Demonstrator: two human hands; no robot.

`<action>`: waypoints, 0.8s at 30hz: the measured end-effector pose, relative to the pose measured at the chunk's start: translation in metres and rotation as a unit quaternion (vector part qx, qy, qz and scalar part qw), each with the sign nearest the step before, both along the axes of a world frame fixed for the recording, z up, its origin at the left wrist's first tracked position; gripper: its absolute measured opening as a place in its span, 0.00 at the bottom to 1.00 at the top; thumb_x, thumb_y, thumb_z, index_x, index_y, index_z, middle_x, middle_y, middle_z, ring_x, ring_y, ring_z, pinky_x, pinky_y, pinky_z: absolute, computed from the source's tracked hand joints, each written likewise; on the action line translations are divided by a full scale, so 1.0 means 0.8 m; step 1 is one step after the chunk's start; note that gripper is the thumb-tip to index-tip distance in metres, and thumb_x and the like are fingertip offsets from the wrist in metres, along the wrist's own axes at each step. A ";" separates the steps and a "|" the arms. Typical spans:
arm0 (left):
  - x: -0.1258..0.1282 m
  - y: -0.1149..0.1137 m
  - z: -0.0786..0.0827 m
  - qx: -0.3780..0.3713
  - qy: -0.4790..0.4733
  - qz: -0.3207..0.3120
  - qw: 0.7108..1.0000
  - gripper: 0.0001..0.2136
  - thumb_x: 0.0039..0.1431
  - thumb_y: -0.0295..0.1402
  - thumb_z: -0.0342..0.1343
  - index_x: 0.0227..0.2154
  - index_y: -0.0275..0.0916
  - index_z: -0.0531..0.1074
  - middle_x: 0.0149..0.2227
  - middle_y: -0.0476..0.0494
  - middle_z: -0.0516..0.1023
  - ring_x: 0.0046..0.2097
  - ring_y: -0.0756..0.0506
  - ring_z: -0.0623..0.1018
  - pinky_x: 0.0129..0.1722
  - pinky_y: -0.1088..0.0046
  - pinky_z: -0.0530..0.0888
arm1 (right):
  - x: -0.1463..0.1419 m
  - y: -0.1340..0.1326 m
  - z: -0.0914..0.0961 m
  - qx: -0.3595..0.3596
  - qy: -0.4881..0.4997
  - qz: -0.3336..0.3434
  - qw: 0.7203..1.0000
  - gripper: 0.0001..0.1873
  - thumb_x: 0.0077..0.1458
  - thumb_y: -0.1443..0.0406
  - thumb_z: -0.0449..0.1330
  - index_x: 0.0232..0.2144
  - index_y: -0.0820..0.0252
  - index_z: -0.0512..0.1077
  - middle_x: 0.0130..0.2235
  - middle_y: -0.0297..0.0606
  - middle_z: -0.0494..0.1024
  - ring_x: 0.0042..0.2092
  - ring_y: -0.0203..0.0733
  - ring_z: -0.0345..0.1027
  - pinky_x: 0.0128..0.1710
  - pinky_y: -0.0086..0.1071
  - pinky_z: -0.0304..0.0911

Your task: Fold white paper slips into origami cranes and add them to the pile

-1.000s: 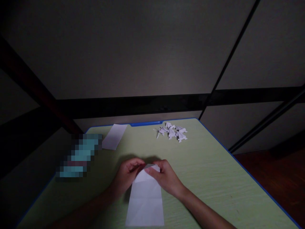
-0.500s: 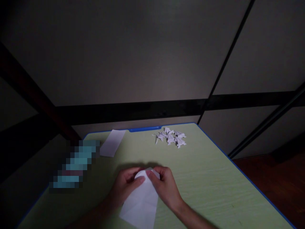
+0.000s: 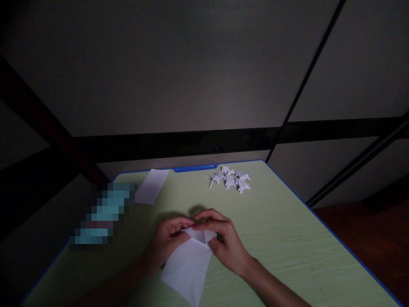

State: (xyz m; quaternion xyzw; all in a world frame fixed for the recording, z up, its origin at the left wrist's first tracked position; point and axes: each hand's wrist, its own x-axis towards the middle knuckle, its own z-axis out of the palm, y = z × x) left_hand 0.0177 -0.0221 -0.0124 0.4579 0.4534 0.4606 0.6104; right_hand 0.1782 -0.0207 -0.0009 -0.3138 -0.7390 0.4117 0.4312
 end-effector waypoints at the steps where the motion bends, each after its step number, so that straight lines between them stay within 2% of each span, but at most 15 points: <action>1: -0.001 0.000 0.001 -0.002 -0.005 -0.008 1.000 0.08 0.33 0.23 0.56 0.24 0.32 0.72 0.25 0.44 0.76 0.28 0.48 0.73 0.28 0.76 0.67 | 0.001 0.001 -0.002 0.002 0.010 -0.001 1.000 0.12 0.45 0.73 0.54 0.32 0.56 0.74 0.39 0.41 0.70 0.40 0.42 0.64 0.36 0.32 0.60; 7: -0.004 0.001 0.010 -0.018 -0.031 -0.033 0.999 0.09 0.34 0.25 0.56 0.25 0.33 0.74 0.27 0.43 0.77 0.31 0.46 0.73 0.31 0.74 0.66 | 0.002 0.005 -0.007 0.008 0.036 -0.008 0.999 0.13 0.44 0.75 0.54 0.28 0.56 0.74 0.35 0.38 0.70 0.35 0.38 0.65 0.31 0.28 0.60; 11: -0.006 0.002 0.007 -0.041 -0.053 -0.039 0.997 0.11 0.32 0.24 0.56 0.25 0.33 0.75 0.27 0.45 0.77 0.30 0.47 0.72 0.29 0.76 0.64 | 0.002 0.004 -0.004 0.015 0.035 -0.009 0.999 0.13 0.44 0.75 0.53 0.28 0.57 0.73 0.33 0.38 0.70 0.34 0.38 0.65 0.30 0.28 0.59; 14: -0.007 0.004 0.001 -0.088 -0.055 -0.009 0.995 0.08 0.35 0.29 0.55 0.23 0.33 0.73 0.21 0.48 0.73 0.24 0.51 0.69 0.22 0.78 0.60 | 0.002 0.004 -0.003 0.023 0.027 -0.016 0.999 0.12 0.45 0.75 0.52 0.27 0.58 0.73 0.33 0.39 0.70 0.34 0.38 0.65 0.31 0.28 0.59; 16: -0.007 0.005 -0.001 -0.113 -0.033 -0.008 0.993 0.09 0.38 0.35 0.55 0.18 0.33 0.70 0.15 0.52 0.67 0.19 0.54 0.64 0.18 0.79 0.56 | 0.003 0.003 -0.003 0.028 0.018 -0.017 0.999 0.12 0.44 0.75 0.52 0.27 0.58 0.73 0.33 0.39 0.71 0.34 0.38 0.65 0.31 0.29 0.59; 19: -0.007 0.004 0.002 -0.091 0.009 -0.050 0.995 0.14 0.39 0.40 0.56 0.13 0.33 0.65 0.12 0.55 0.60 0.17 0.55 0.59 0.17 0.78 0.52 | 0.002 0.002 -0.001 0.036 0.009 -0.017 0.999 0.13 0.44 0.76 0.52 0.27 0.59 0.73 0.33 0.39 0.70 0.33 0.38 0.65 0.30 0.29 0.59; 24: -0.010 0.003 0.005 -0.060 0.049 -0.087 0.993 0.16 0.40 0.42 0.55 0.12 0.34 0.62 0.12 0.56 0.56 0.17 0.56 0.56 0.17 0.78 0.50 | 0.001 0.000 0.002 0.048 -0.002 -0.021 0.999 0.13 0.44 0.76 0.51 0.27 0.59 0.72 0.33 0.38 0.70 0.33 0.37 0.65 0.31 0.29 0.60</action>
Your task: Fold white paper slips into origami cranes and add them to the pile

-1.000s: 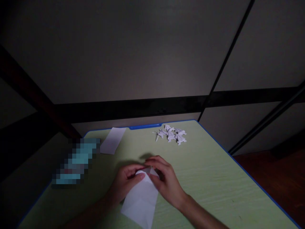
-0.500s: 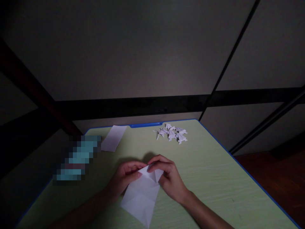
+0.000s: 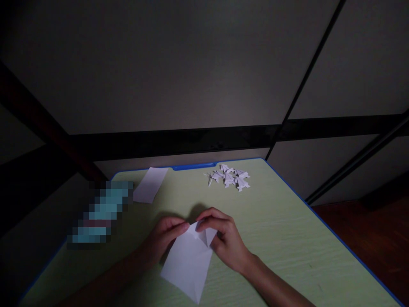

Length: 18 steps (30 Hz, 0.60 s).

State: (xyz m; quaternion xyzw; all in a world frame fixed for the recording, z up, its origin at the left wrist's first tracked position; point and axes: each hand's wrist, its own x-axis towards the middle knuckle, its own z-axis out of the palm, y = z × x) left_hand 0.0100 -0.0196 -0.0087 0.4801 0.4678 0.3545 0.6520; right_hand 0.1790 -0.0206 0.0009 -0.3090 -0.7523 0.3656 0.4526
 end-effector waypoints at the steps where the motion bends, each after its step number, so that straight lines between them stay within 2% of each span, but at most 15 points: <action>1: 0.000 0.000 -0.001 0.004 0.006 -0.006 1.000 0.16 0.41 0.42 0.54 0.12 0.34 0.62 0.12 0.56 0.56 0.17 0.56 0.56 0.17 0.78 0.49 | 0.000 0.000 0.000 0.002 -0.001 -0.001 1.000 0.13 0.44 0.76 0.51 0.27 0.59 0.72 0.33 0.38 0.70 0.33 0.37 0.65 0.31 0.29 0.60; 9: -0.003 0.004 -0.007 0.037 0.032 -0.026 0.998 0.16 0.41 0.42 0.52 0.11 0.36 0.58 0.13 0.57 0.51 0.17 0.55 0.54 0.17 0.78 0.49 | 0.001 -0.001 0.002 0.013 -0.009 0.011 1.000 0.12 0.45 0.75 0.51 0.27 0.59 0.72 0.33 0.39 0.70 0.34 0.38 0.65 0.31 0.30 0.60; 14: -0.002 0.004 -0.004 0.072 0.064 -0.024 0.995 0.13 0.43 0.40 0.50 0.14 0.34 0.62 0.14 0.55 0.55 0.18 0.54 0.56 0.17 0.78 0.51 | 0.003 -0.001 0.003 0.013 -0.016 0.033 0.999 0.15 0.45 0.76 0.50 0.30 0.58 0.72 0.36 0.40 0.70 0.37 0.39 0.65 0.34 0.31 0.61; 16: -0.002 0.003 -0.003 0.096 0.087 -0.005 0.992 0.12 0.44 0.38 0.49 0.15 0.34 0.64 0.15 0.53 0.58 0.20 0.54 0.58 0.18 0.78 0.53 | 0.005 0.000 0.002 -0.014 -0.008 0.038 0.999 0.17 0.45 0.76 0.50 0.35 0.57 0.72 0.39 0.41 0.70 0.40 0.41 0.64 0.37 0.32 0.60; 18: -0.002 0.001 -0.002 0.123 0.109 0.012 0.986 0.12 0.45 0.37 0.48 0.16 0.34 0.65 0.15 0.53 0.58 0.20 0.53 0.59 0.18 0.79 0.54 | 0.007 0.003 0.000 -0.086 0.029 0.036 0.995 0.18 0.45 0.74 0.51 0.39 0.57 0.70 0.40 0.40 0.71 0.40 0.41 0.64 0.37 0.33 0.60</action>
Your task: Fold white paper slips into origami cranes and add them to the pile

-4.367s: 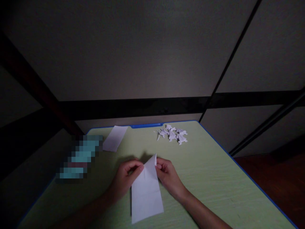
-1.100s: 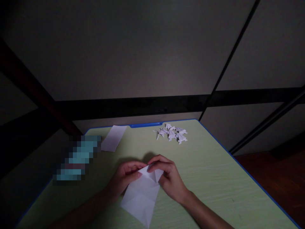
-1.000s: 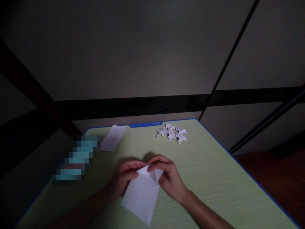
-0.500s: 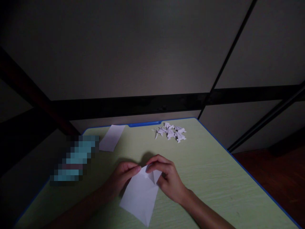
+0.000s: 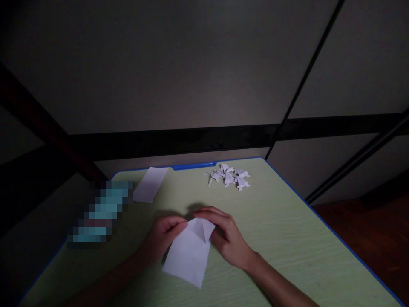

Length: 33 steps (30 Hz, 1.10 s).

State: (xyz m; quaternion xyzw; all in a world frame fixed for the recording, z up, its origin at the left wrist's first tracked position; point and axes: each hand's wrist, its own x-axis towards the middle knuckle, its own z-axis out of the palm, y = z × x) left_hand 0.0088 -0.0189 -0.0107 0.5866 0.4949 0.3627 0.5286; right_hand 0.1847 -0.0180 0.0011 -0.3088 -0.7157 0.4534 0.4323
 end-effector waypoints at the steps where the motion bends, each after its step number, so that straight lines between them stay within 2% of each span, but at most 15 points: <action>1: 0.000 -0.001 0.000 0.013 0.010 0.005 1.000 0.12 0.46 0.36 0.47 0.15 0.34 0.65 0.15 0.53 0.58 0.20 0.53 0.59 0.19 0.79 0.54 | 0.001 0.001 -0.001 -0.046 0.030 0.000 0.999 0.18 0.45 0.73 0.51 0.40 0.57 0.69 0.39 0.40 0.72 0.39 0.41 0.65 0.36 0.32 0.60; 3: 0.001 -0.004 0.001 0.042 0.028 0.010 0.999 0.12 0.48 0.35 0.47 0.14 0.34 0.64 0.15 0.54 0.56 0.20 0.53 0.59 0.19 0.79 0.54 | 0.001 0.004 -0.003 -0.124 0.093 -0.009 0.988 0.15 0.47 0.69 0.50 0.38 0.60 0.69 0.37 0.41 0.73 0.37 0.41 0.66 0.34 0.32 0.60; 5: 0.001 -0.006 0.003 0.071 0.048 0.010 0.996 0.13 0.49 0.34 0.46 0.14 0.34 0.64 0.15 0.54 0.55 0.20 0.54 0.58 0.18 0.79 0.54 | -0.001 0.006 -0.004 -0.162 0.112 -0.033 0.980 0.11 0.49 0.65 0.51 0.34 0.62 0.70 0.33 0.40 0.73 0.34 0.39 0.65 0.32 0.31 0.59; 9: 0.004 -0.011 0.009 0.130 0.090 0.013 0.987 0.12 0.50 0.31 0.47 0.14 0.34 0.67 0.15 0.53 0.58 0.20 0.54 0.59 0.19 0.79 0.55 | -0.011 0.004 -0.004 -0.180 0.036 -0.076 0.980 0.10 0.46 0.61 0.57 0.23 0.64 0.68 0.21 0.31 0.67 0.23 0.32 0.58 0.21 0.24 0.53; 13: 0.005 -0.014 0.010 0.163 0.108 0.010 0.981 0.10 0.49 0.30 0.48 0.18 0.34 0.71 0.16 0.50 0.65 0.20 0.53 0.63 0.21 0.79 0.58 | -0.015 0.001 -0.006 -0.166 0.013 -0.079 0.983 0.12 0.44 0.59 0.58 0.20 0.64 0.66 0.19 0.29 0.63 0.21 0.30 0.55 0.19 0.23 0.50; 16: 0.007 -0.015 0.006 0.136 0.100 -0.013 0.985 0.11 0.49 0.31 0.48 0.18 0.34 0.70 0.16 0.51 0.64 0.20 0.53 0.62 0.20 0.79 0.57 | -0.014 0.000 -0.009 -0.149 -0.003 -0.085 0.985 0.12 0.45 0.59 0.58 0.21 0.64 0.67 0.20 0.30 0.65 0.22 0.30 0.56 0.20 0.23 0.51; 20: 0.010 -0.014 -0.001 0.061 0.065 -0.044 0.995 0.11 0.48 0.33 0.48 0.16 0.33 0.68 0.15 0.53 0.59 0.20 0.53 0.59 0.19 0.79 0.55 | -0.014 -0.001 -0.009 -0.114 -0.028 -0.074 0.990 0.10 0.45 0.63 0.57 0.20 0.65 0.68 0.21 0.32 0.67 0.24 0.32 0.59 0.23 0.24 0.54; 24: 0.012 -0.013 -0.002 0.048 0.051 -0.055 0.996 0.12 0.47 0.34 0.49 0.13 0.34 0.65 0.14 0.54 0.56 0.19 0.54 0.57 0.18 0.79 0.53 | -0.015 -0.004 -0.006 -0.103 -0.023 -0.046 0.993 0.09 0.44 0.64 0.58 0.18 0.65 0.69 0.20 0.33 0.68 0.24 0.32 0.59 0.23 0.25 0.54; 29: 0.011 -0.010 0.001 0.024 0.027 -0.060 0.998 0.13 0.45 0.35 0.50 0.12 0.34 0.66 0.13 0.54 0.56 0.19 0.54 0.56 0.18 0.78 0.52 | -0.016 -0.002 -0.004 -0.148 0.002 -0.045 0.988 0.09 0.42 0.64 0.60 0.16 0.64 0.70 0.19 0.31 0.68 0.22 0.31 0.58 0.21 0.25 0.53; 33: 0.009 -0.006 0.000 0.006 0.006 -0.029 1.000 0.12 0.43 0.35 0.51 0.12 0.34 0.65 0.13 0.54 0.57 0.19 0.54 0.57 0.18 0.78 0.53 | -0.016 0.003 -0.006 -0.211 0.053 -0.054 0.975 0.12 0.42 0.61 0.60 0.16 0.64 0.70 0.17 0.30 0.68 0.20 0.30 0.57 0.20 0.24 0.52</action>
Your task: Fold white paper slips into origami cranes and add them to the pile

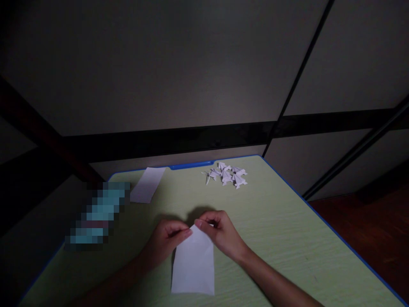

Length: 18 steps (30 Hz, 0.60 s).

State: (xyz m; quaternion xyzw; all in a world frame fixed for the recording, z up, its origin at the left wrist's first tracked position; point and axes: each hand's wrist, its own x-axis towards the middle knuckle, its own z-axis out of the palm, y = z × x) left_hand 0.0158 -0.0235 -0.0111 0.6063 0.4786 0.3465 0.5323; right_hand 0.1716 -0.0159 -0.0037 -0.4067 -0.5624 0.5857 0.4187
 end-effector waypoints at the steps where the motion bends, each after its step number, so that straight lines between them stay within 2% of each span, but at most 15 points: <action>1: -0.001 0.001 -0.001 -0.004 -0.004 0.014 1.000 0.12 0.42 0.36 0.52 0.12 0.34 0.64 0.13 0.54 0.57 0.19 0.54 0.57 0.18 0.78 0.53 | 0.001 0.001 -0.001 -0.013 0.029 -0.011 0.999 0.12 0.43 0.60 0.59 0.18 0.64 0.71 0.18 0.31 0.69 0.21 0.30 0.58 0.20 0.24 0.53; 4: -0.004 0.005 -0.001 -0.007 -0.018 0.054 0.998 0.12 0.41 0.37 0.53 0.12 0.34 0.64 0.13 0.54 0.57 0.19 0.54 0.58 0.18 0.79 0.53 | 0.006 0.005 -0.004 -0.029 0.112 -0.043 0.992 0.12 0.46 0.58 0.57 0.27 0.62 0.73 0.26 0.36 0.74 0.26 0.34 0.64 0.26 0.27 0.58; 7: -0.007 0.008 0.000 0.003 -0.031 0.079 0.996 0.13 0.42 0.38 0.53 0.12 0.34 0.63 0.13 0.54 0.56 0.20 0.54 0.57 0.19 0.79 0.54 | 0.012 0.007 -0.005 0.008 0.133 -0.042 0.990 0.11 0.45 0.61 0.58 0.31 0.61 0.73 0.30 0.38 0.75 0.31 0.37 0.66 0.30 0.29 0.60; 12: -0.007 0.006 0.002 -0.003 -0.036 0.067 0.997 0.14 0.43 0.39 0.52 0.12 0.35 0.62 0.14 0.55 0.54 0.20 0.54 0.57 0.19 0.79 0.54 | 0.011 0.003 -0.006 0.060 0.072 -0.024 0.995 0.09 0.43 0.67 0.60 0.32 0.60 0.72 0.25 0.34 0.73 0.26 0.33 0.64 0.25 0.25 0.59; 18: -0.003 0.000 0.002 -0.002 -0.025 0.033 0.999 0.14 0.43 0.39 0.52 0.11 0.35 0.63 0.13 0.54 0.56 0.19 0.54 0.57 0.18 0.79 0.53 | 0.003 -0.001 -0.006 0.141 0.010 -0.023 0.990 0.07 0.40 0.67 0.61 0.27 0.61 0.72 0.27 0.37 0.72 0.28 0.36 0.65 0.26 0.27 0.60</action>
